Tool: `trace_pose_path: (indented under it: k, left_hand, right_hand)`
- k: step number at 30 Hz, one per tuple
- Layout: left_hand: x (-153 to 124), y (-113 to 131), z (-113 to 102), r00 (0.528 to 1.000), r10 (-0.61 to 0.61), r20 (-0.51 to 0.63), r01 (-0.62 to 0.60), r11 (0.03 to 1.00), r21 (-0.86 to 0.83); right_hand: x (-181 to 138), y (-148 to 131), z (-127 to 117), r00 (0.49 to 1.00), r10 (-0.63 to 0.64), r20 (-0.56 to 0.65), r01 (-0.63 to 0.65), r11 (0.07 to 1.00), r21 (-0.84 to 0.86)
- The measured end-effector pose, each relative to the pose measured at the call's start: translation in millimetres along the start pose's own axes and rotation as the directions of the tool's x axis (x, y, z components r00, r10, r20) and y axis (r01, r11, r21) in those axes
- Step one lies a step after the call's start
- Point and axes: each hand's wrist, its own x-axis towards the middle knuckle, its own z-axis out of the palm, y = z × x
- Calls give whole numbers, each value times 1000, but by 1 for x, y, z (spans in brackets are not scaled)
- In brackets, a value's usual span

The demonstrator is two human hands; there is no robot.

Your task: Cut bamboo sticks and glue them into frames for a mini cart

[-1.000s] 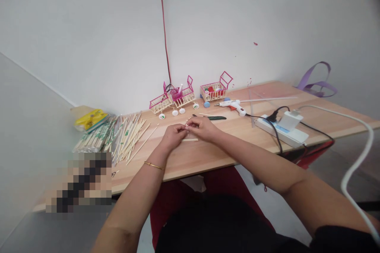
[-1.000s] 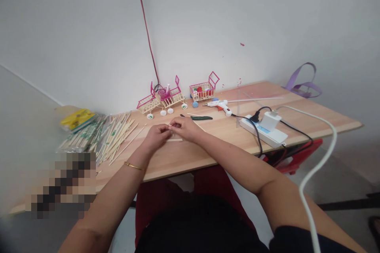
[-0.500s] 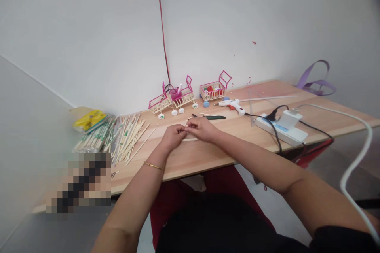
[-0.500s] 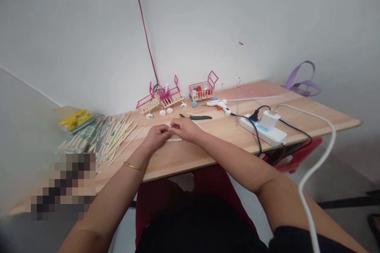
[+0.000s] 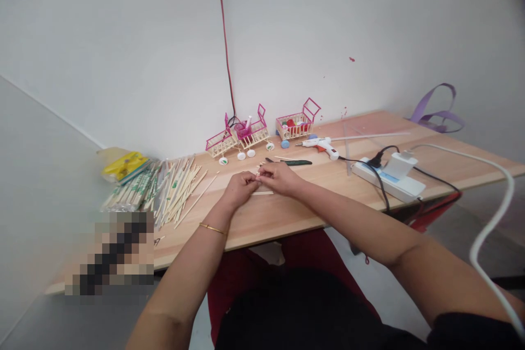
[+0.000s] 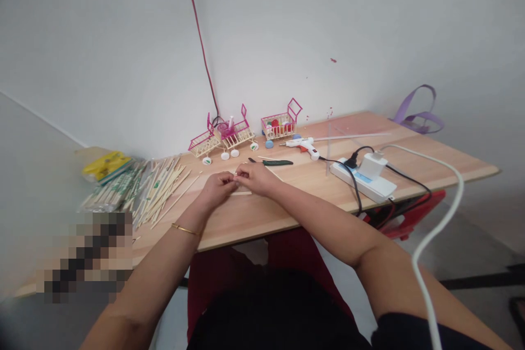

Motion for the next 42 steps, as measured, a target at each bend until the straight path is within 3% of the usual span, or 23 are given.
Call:
trace_pose_path:
  k: [10, 26, 42]
  left_hand:
    - [1, -1, 0, 1000, 30, -5, -30, 1000, 8]
    - [0, -1, 1, 999, -36, -6, 35, 999, -40]
    - [0, -3, 9, 994, -108, 20, 108, 925, -364]
  right_hand:
    - [0, -3, -3, 1000, -4, 5, 5, 1000, -14]
    - [2, 0, 0, 1000, 13, 11, -12, 1000, -11]
    - [1, -14, -6, 993, 104, -61, -98, 991, 96]
